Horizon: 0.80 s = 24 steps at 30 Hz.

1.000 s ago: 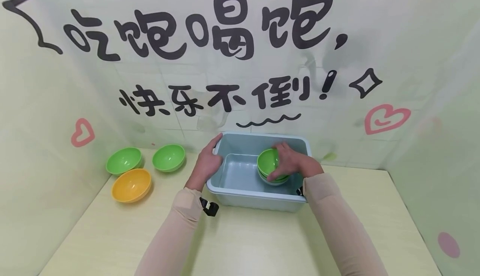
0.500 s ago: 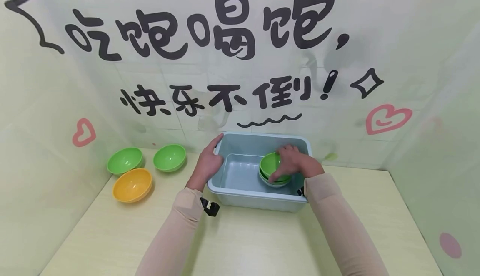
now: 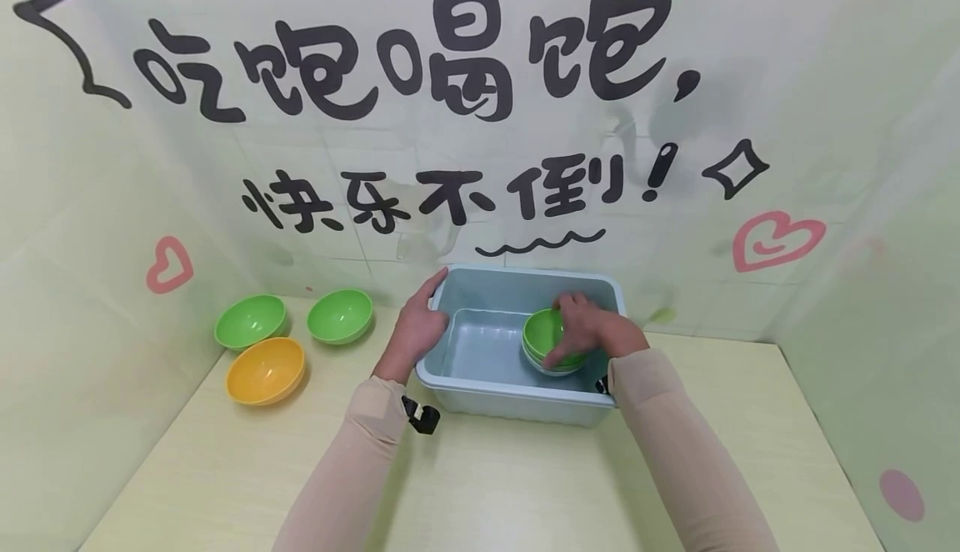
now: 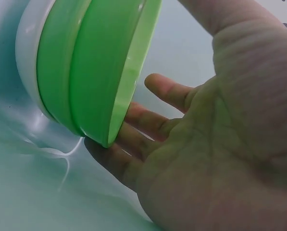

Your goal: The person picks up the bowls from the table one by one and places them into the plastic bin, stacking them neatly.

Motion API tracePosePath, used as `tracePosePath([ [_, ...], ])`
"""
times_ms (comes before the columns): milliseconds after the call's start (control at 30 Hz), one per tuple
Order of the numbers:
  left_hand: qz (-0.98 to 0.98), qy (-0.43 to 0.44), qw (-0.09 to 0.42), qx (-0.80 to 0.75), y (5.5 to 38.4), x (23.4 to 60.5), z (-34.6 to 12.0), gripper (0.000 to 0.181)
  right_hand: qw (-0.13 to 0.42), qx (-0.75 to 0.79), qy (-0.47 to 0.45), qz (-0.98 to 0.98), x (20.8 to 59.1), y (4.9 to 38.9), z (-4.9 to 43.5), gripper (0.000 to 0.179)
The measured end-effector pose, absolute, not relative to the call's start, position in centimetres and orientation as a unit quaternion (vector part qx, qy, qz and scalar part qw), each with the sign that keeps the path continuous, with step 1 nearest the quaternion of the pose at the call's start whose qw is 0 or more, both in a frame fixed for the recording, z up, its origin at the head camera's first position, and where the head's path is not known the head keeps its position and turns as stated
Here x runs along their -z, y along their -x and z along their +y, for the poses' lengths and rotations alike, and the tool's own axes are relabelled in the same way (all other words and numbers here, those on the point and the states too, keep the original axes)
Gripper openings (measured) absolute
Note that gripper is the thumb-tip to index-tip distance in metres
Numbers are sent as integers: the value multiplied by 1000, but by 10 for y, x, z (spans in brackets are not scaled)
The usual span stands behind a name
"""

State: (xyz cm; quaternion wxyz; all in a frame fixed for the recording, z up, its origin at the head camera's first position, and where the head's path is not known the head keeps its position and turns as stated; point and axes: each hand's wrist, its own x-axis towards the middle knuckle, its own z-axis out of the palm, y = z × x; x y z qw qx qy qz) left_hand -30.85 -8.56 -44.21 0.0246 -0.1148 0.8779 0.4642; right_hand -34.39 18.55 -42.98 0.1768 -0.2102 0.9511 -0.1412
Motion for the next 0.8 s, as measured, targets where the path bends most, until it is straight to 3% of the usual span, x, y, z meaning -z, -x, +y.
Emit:
tracePosePath([
  [800, 877, 116, 16, -465, 309, 443, -86, 78, 196, 127, 174, 957, 430, 342, 180, 100],
])
